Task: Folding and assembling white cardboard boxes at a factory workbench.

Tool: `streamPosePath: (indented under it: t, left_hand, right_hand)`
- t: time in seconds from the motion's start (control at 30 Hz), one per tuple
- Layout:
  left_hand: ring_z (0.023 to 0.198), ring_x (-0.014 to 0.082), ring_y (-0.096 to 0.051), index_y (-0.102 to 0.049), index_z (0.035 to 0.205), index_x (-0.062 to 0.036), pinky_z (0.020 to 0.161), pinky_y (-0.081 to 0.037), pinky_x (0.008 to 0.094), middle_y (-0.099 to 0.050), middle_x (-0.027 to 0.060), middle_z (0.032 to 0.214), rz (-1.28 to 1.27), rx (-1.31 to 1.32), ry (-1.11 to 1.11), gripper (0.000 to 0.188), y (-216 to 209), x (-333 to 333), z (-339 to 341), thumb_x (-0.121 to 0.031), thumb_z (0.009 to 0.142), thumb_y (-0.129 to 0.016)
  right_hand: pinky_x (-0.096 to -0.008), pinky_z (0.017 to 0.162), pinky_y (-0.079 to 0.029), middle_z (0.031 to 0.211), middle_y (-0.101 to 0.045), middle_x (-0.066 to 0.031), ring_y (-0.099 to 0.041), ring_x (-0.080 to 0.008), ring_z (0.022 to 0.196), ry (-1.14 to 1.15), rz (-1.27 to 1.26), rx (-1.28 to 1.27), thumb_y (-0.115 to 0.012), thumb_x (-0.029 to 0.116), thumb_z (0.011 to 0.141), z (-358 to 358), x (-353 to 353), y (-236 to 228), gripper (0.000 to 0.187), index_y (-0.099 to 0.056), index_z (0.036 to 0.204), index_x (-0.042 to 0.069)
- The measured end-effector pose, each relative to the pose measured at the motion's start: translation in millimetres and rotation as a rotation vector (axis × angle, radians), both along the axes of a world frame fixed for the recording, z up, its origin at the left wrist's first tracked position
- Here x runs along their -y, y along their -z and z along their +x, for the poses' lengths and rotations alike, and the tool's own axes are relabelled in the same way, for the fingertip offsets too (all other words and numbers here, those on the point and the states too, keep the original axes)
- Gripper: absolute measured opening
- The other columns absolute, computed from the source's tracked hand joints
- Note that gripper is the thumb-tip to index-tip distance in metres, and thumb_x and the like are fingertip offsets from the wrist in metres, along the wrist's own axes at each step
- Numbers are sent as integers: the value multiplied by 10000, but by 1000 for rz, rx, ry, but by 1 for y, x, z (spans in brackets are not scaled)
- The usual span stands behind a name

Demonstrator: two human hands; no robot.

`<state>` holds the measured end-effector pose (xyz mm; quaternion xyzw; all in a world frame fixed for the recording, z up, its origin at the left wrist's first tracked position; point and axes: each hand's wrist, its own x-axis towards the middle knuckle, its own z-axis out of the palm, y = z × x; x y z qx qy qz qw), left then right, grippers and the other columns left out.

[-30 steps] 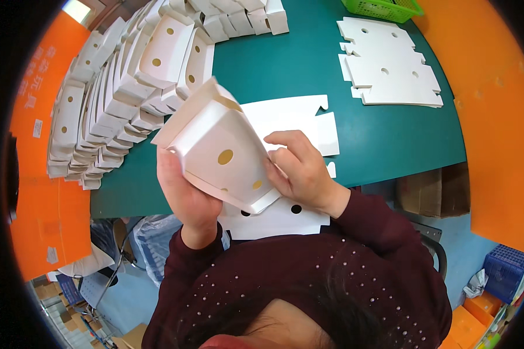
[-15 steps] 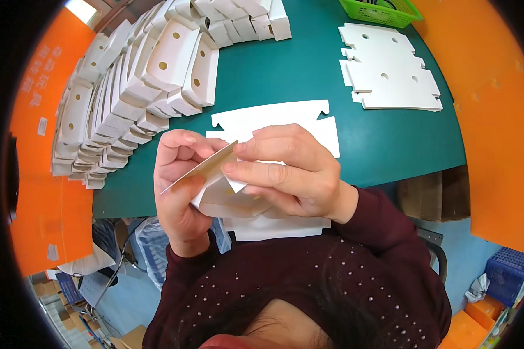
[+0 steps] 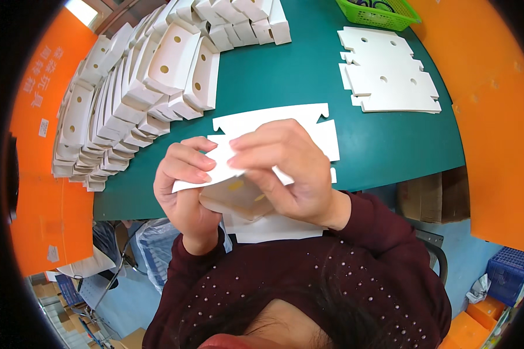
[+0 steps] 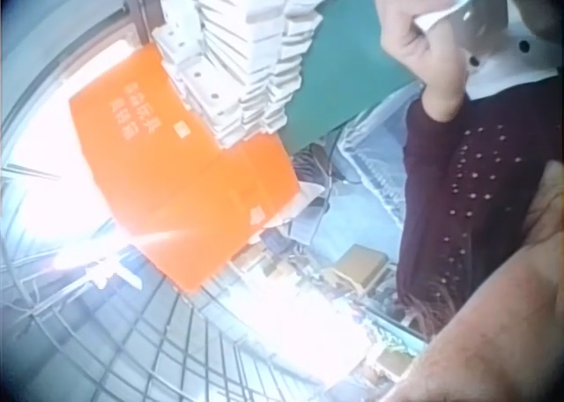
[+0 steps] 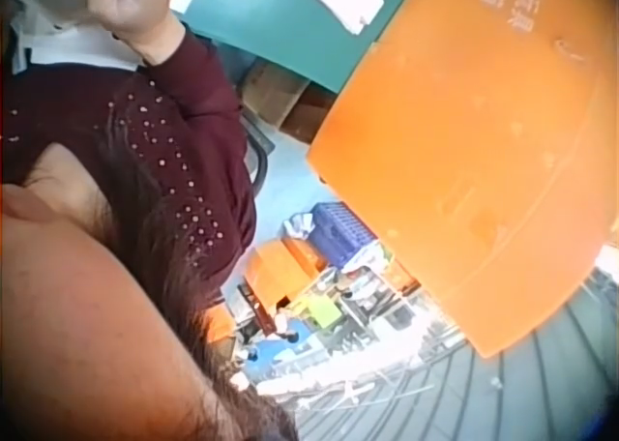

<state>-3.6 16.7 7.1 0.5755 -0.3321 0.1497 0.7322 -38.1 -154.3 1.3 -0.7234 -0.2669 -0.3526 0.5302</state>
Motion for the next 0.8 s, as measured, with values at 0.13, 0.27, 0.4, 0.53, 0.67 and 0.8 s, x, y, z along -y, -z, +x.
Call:
streamPosePath:
  t: [0.13, 0.27, 0.4, 0.53, 0.67, 0.8]
  left_hand:
    - [863, 267, -602, -614, 770, -20, 803, -479, 375, -639, 102, 815, 134, 49, -83, 197, -5, 1, -4, 119, 700, -493]
    - [868, 265, -596, -593, 876, 12, 794, -474, 366, -616, 139, 882, 109, 66, -33, 175, 5, -6, 0, 32, 710, -540]
    - [875, 274, -588, -432, 1209, 23, 777, -471, 367, -548, 195, 1059, -5, 234, -246, 560, 6, 8, -6, -220, 767, -676]
    - [879, 272, -596, -296, 1321, 55, 758, -491, 360, -546, 213, 1080, 280, 500, -314, 858, 10, -16, -7, -334, 724, -773]
    - [912, 272, -630, -348, 1298, 80, 755, -514, 340, -608, 219, 1003, 344, 368, -455, 597, 16, -18, -22, -135, 826, -643]
    - [887, 297, -646, -416, 1261, 67, 809, -521, 380, -602, 223, 1012, -158, -304, -202, 505, -8, -11, -28, -165, 859, -614]
  right_hand:
    - [-336, 770, -483, 1010, -667, -126, -589, -253, 869, -14, -84, 86, -527, 210, 970, 1, 3, 8, 168, -589, 953, 55]
    - [-341, 777, -486, 1003, -674, -130, -597, -265, 890, -67, -74, 91, -543, 226, 963, 0, 8, 6, 186, -594, 992, 49]
    - [-341, 773, -498, 997, -674, -135, -610, -280, 897, -12, -76, 91, -591, 109, 910, 1, 5, 1, 88, -600, 971, 47]
    - [-346, 751, -516, 990, -673, -143, -631, -295, 887, 66, -138, 151, -627, -85, 747, 6, 11, -1, 227, -614, 938, 37]
    - [-351, 750, -521, 988, -674, -144, -643, -304, 878, 95, -142, 156, -620, -137, 708, 9, 14, 1, 277, -614, 933, 25]
    - [-345, 756, -520, 982, -680, -139, -651, -305, 892, 107, -122, 145, -625, -140, 710, 5, 13, 2, 292, -621, 944, 36]
